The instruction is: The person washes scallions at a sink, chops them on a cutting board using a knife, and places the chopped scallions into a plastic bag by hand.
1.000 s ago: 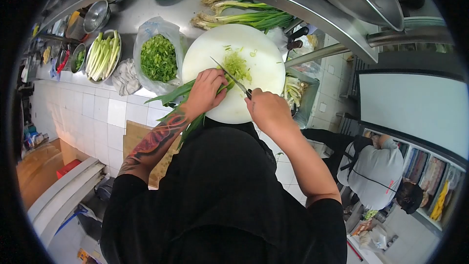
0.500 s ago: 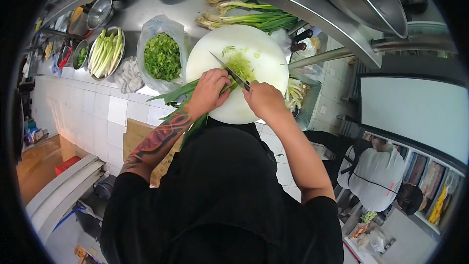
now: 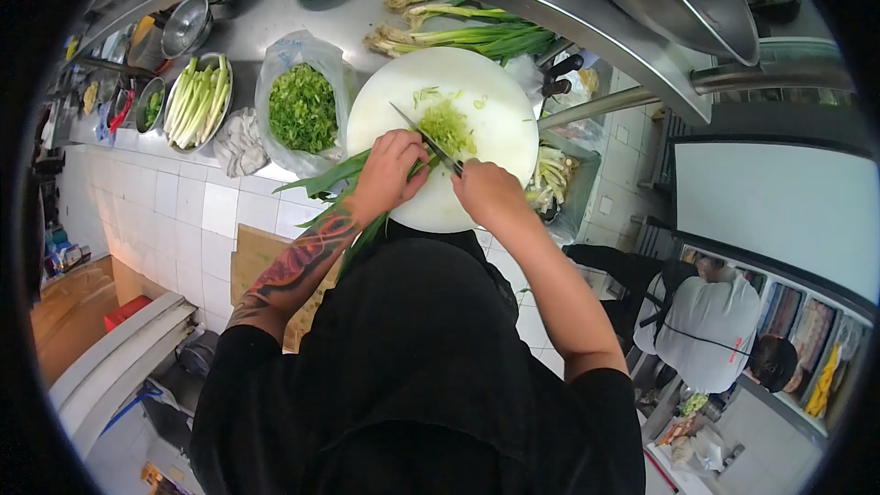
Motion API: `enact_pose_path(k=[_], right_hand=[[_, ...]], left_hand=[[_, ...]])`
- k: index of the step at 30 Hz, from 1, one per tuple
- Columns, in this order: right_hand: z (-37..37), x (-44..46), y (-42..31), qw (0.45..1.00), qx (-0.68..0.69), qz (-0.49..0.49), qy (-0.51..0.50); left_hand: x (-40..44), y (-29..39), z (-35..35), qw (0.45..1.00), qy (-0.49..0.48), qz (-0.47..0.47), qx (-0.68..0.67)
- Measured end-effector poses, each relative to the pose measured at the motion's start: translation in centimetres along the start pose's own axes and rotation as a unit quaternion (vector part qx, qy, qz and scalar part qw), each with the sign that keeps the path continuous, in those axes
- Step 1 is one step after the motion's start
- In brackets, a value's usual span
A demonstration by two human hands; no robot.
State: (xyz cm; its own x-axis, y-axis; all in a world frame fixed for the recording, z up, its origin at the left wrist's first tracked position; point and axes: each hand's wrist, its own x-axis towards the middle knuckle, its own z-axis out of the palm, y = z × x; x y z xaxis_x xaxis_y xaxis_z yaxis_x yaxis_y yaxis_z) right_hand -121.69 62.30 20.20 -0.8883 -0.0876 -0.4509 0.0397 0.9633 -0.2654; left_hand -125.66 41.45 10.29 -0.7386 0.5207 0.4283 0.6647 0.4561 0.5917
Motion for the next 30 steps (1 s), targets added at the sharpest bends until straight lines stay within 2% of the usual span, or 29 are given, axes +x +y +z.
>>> enact_pose_path(k=[4, 7, 10, 12, 22, 24, 27, 30], right_hand=[[-0.9, -0.1, -0.1, 1.0, 0.016, 0.018, 0.007], [-1.3, -0.9, 0.6, 1.0, 0.024, -0.008, 0.007], [0.1, -0.8, 0.7, 1.0, 0.007, 0.003, 0.01], [-0.1, -0.9, 0.7, 0.998, 0.027, -0.029, 0.045], [-2.7, -5.7, -1.1, 0.996, -0.026, -0.068, 0.056], [-3.1, -5.9, -1.4, 0.998, -0.039, -0.041, 0.034], [1.1, -1.2, -0.3, 0.994, -0.015, -0.074, 0.083], [-1.1, -0.7, -0.8, 0.996, -0.004, -0.069, 0.058]], left_hand=[[-0.3, -0.3, 0.0, 1.0, -0.008, 0.011, 0.017], [-0.1, 0.3, -0.4, 0.999, -0.011, 0.008, 0.033], [0.0, 1.3, -2.3, 0.997, -0.059, 0.018, 0.046], [-0.2, 1.4, -2.6, 0.994, -0.085, 0.026, 0.063], [-1.0, 0.3, -1.3, 0.996, -0.058, 0.027, 0.06], [-1.0, 0.4, -1.2, 0.996, -0.06, 0.027, 0.068], [-1.0, 0.4, -1.3, 0.996, -0.064, 0.022, 0.063], [-1.1, 0.2, -1.1, 0.997, -0.056, 0.022, 0.058]])
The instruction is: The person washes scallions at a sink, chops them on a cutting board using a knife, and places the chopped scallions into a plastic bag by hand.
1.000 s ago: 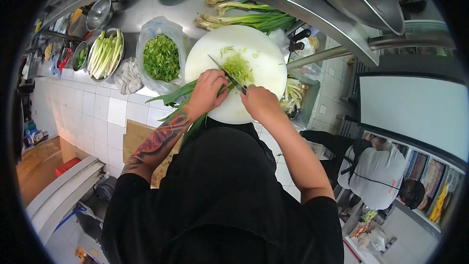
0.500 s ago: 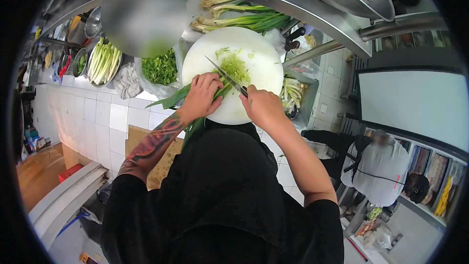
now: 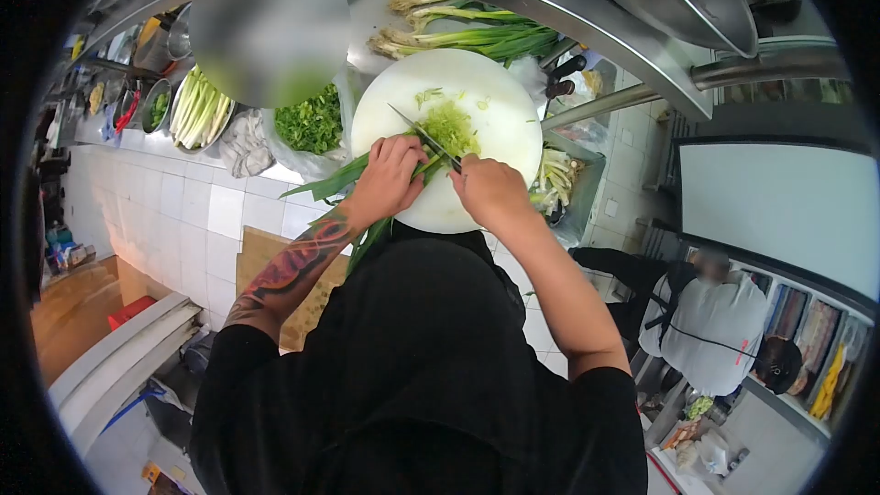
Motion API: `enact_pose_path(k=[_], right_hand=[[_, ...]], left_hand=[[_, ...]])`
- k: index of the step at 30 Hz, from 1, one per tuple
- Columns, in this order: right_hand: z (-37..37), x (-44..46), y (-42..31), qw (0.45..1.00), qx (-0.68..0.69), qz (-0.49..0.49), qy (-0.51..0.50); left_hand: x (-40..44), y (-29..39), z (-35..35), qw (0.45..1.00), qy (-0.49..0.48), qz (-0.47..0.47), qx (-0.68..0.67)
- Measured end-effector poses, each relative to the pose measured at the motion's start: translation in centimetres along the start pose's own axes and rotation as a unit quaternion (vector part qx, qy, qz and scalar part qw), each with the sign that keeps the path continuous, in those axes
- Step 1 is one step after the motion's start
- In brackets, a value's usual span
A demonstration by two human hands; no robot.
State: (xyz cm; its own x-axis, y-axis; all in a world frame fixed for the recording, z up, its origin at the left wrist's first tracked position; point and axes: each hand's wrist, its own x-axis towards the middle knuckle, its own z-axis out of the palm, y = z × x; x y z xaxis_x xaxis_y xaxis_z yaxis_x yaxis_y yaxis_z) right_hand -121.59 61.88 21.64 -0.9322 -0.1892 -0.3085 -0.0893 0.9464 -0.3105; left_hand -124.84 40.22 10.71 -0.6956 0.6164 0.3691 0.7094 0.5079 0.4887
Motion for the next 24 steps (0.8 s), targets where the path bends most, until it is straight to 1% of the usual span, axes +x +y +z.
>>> enact_pose_path(k=[1, 2, 4, 5, 6, 7, 10, 11, 13, 14, 15, 17, 18, 21, 24], right_hand=[[-1.8, -1.0, -0.8, 0.999, -0.001, 0.027, -0.028], [-2.7, -1.8, -1.0, 0.999, -0.002, 0.026, -0.027], [-3.6, -2.9, -1.3, 0.996, -0.005, 0.053, -0.067], [-2.2, -2.2, -0.9, 0.996, -0.006, 0.053, -0.068], [0.5, -0.8, -0.2, 0.998, -0.005, 0.04, -0.043], [1.2, 0.1, -0.4, 0.999, -0.004, 0.028, -0.017], [-0.1, 0.5, -0.4, 1.0, 0.008, 0.019, -0.02], [-2.1, -0.3, -1.2, 0.998, -0.001, 0.027, -0.052], [-3.0, -1.9, -1.2, 0.998, -0.007, 0.03, -0.052], [-3.2, -2.2, -1.2, 0.998, -0.011, 0.031, -0.051], [-1.9, -1.4, -0.9, 0.998, -0.012, 0.029, -0.054], [1.4, 0.8, -0.5, 0.999, -0.006, 0.039, -0.029], [1.2, 0.8, -0.2, 0.999, -0.006, 0.038, -0.029], [-2.5, -0.4, -1.1, 0.998, 0.005, 0.03, -0.055], [-2.8, -1.7, -0.9, 0.996, -0.004, 0.049, -0.071]], left_hand=[[0.0, 0.0, -0.1, 1.0, 0.0, 0.001, 0.001], [0.0, 0.1, -0.2, 1.0, 0.004, 0.001, 0.004], [0.0, 0.2, -0.1, 1.0, 0.008, -0.001, 0.005], [0.0, 0.2, -0.1, 1.0, 0.01, 0.0, -0.001], [0.0, 0.2, -0.2, 1.0, 0.013, 0.0, -0.006], [-0.2, 0.1, -0.1, 1.0, 0.013, 0.0, -0.005], [-0.4, 0.0, 0.1, 1.0, 0.008, 0.0, -0.013], [-0.3, 0.0, 0.0, 1.0, 0.01, -0.001, -0.013], [-0.1, 0.0, 0.0, 1.0, 0.014, -0.005, -0.014], [-0.1, 0.0, 0.0, 1.0, 0.018, -0.003, -0.016], [-0.2, -0.1, 0.0, 1.0, 0.022, -0.001, -0.019], [-0.3, -0.2, 0.1, 0.999, 0.022, -0.002, -0.023], [-0.3, -0.2, 0.1, 0.999, 0.024, 0.0, -0.027], [-0.2, 0.0, 0.0, 0.999, 0.02, -0.008, -0.026], [-0.4, -0.1, 0.2, 0.999, 0.025, -0.013, -0.022]])
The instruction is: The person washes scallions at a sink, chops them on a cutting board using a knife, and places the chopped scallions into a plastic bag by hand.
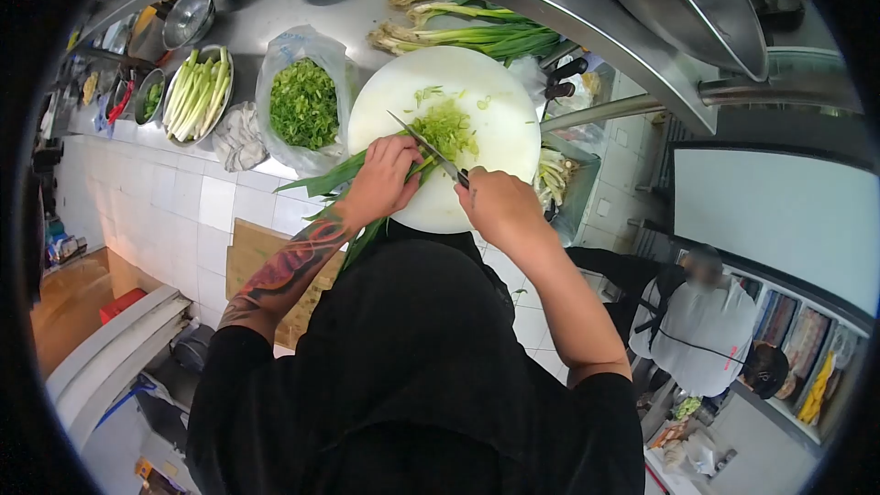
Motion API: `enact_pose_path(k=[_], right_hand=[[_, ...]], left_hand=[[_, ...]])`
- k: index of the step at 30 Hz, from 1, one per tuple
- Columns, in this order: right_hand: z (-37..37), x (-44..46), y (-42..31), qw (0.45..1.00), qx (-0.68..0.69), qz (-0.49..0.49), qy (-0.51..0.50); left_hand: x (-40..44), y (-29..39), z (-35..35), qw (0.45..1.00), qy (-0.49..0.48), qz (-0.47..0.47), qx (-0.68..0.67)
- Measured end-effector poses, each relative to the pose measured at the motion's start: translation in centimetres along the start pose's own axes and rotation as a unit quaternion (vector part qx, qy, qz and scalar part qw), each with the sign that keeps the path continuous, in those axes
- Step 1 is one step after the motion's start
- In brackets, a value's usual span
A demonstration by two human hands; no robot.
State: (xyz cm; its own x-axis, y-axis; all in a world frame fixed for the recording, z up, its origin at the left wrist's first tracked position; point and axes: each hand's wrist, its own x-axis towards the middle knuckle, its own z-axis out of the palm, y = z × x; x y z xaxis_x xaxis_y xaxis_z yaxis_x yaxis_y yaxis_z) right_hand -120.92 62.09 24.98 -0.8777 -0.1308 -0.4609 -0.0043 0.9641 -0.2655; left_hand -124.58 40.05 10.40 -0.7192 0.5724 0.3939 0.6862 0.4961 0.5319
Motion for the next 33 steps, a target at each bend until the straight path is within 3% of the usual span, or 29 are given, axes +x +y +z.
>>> enact_pose_path(k=[3, 9, 12, 16, 27, 30, 33], right_hand=[[3.0, 3.0, 0.5, 1.0, 0.006, -0.006, 0.011], [-0.3, 0.4, -0.1, 1.0, 0.0, 0.003, -0.008], [4.6, 3.7, 0.7, 0.999, 0.004, -0.003, 0.036], [2.6, 3.3, 1.9, 0.995, 0.083, -0.029, 0.051], [0.5, -2.3, -0.5, 0.999, -0.009, -0.033, 0.026], [5.1, 2.4, 0.2, 0.996, -0.003, -0.057, 0.071], [2.6, 2.7, -0.4, 0.998, 0.006, -0.048, 0.038]], left_hand=[[0.0, -0.1, 0.0, 1.0, 0.003, 0.005, -0.006], [0.0, 0.0, -0.2, 1.0, 0.004, 0.004, -0.007], [-0.2, -0.1, 0.0, 1.0, 0.014, -0.007, -0.013], [-0.3, -0.2, -0.1, 1.0, 0.017, -0.002, -0.008], [-0.6, 0.0, -0.2, 1.0, 0.007, -0.014, 0.005], [-0.6, 0.1, -0.3, 0.999, -0.003, -0.034, -0.005], [-0.7, 0.0, -0.2, 1.0, 0.017, -0.024, 0.001]])
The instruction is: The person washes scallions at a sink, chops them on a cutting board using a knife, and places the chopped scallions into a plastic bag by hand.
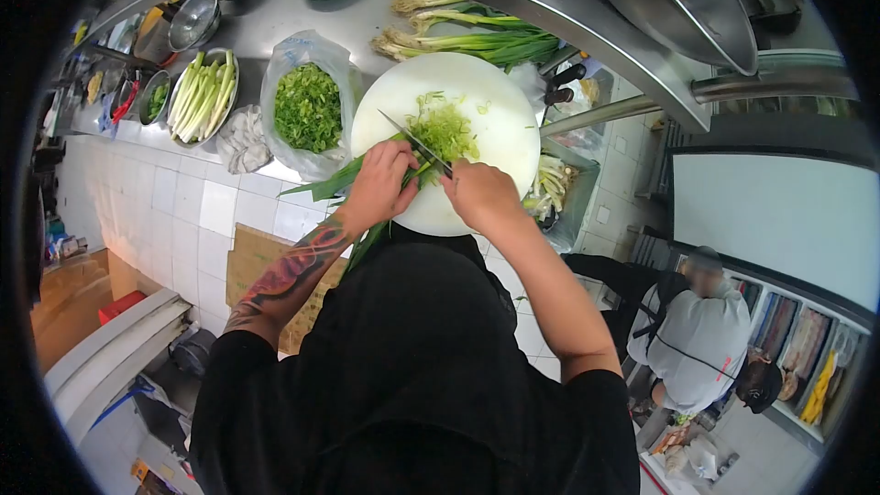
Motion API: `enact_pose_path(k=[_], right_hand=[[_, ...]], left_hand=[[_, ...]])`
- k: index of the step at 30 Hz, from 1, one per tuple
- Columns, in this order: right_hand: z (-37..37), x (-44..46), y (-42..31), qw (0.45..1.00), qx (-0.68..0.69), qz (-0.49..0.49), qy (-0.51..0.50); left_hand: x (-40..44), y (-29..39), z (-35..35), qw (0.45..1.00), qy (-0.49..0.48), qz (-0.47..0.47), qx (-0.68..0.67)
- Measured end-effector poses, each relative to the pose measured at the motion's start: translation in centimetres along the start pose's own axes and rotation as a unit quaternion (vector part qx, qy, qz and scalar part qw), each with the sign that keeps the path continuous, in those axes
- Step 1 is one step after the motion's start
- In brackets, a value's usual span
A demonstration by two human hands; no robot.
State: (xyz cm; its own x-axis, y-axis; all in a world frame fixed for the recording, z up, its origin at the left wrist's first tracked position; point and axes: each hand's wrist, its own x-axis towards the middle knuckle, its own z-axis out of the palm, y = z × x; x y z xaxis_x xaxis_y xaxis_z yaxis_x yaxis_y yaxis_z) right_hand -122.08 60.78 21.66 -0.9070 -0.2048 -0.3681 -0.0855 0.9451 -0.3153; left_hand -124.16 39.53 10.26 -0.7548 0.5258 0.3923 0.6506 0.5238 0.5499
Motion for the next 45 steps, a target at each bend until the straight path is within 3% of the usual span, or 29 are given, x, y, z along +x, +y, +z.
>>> enact_pose_path(k=[3, 7, 12, 17, 23, 25, 32, 36, 42, 45], right_hand=[[-2.8, -2.6, -0.7, 0.999, -0.019, 0.019, -0.039], [1.6, 0.3, -0.6, 0.999, -0.013, 0.034, -0.011], [-2.7, -2.0, -1.2, 0.998, -0.01, 0.042, -0.049], [0.9, 0.2, 0.1, 0.999, 0.006, 0.035, -0.041], [-1.5, -1.1, -0.7, 0.996, 0.0, 0.051, -0.069], [2.2, 0.9, 0.3, 0.998, -0.011, 0.05, -0.046], [0.2, 1.0, 5.7, 0.993, 0.108, 0.046, -0.004], [0.3, -1.8, 4.7, 0.984, 0.155, 0.06, 0.059], [2.0, -4.6, 3.5, 0.978, 0.192, 0.055, 0.055], [2.4, -4.9, 3.3, 0.977, 0.194, 0.058, 0.061]], left_hand=[[-0.1, -0.1, 0.3, 1.0, 0.007, -0.002, 0.002], [-0.2, 0.1, 0.2, 1.0, 0.007, -0.01, 0.003], [-0.2, -0.1, 0.3, 1.0, 0.013, -0.005, -0.003], [-0.4, 0.0, 0.3, 1.0, 0.01, -0.014, -0.012], [-0.2, -0.2, 0.3, 0.999, 0.029, -0.013, -0.016], [-0.5, -0.1, 0.5, 0.999, 0.03, -0.021, -0.027], [-0.3, 0.2, 0.0, 0.999, 0.035, -0.022, 0.01], [-0.5, 0.5, -0.3, 0.999, 0.016, -0.025, 0.038], [-0.3, 2.0, -2.0, 0.996, -0.072, -0.039, 0.04], [0.1, 0.7, -0.9, 0.998, -0.054, -0.032, 0.012]])
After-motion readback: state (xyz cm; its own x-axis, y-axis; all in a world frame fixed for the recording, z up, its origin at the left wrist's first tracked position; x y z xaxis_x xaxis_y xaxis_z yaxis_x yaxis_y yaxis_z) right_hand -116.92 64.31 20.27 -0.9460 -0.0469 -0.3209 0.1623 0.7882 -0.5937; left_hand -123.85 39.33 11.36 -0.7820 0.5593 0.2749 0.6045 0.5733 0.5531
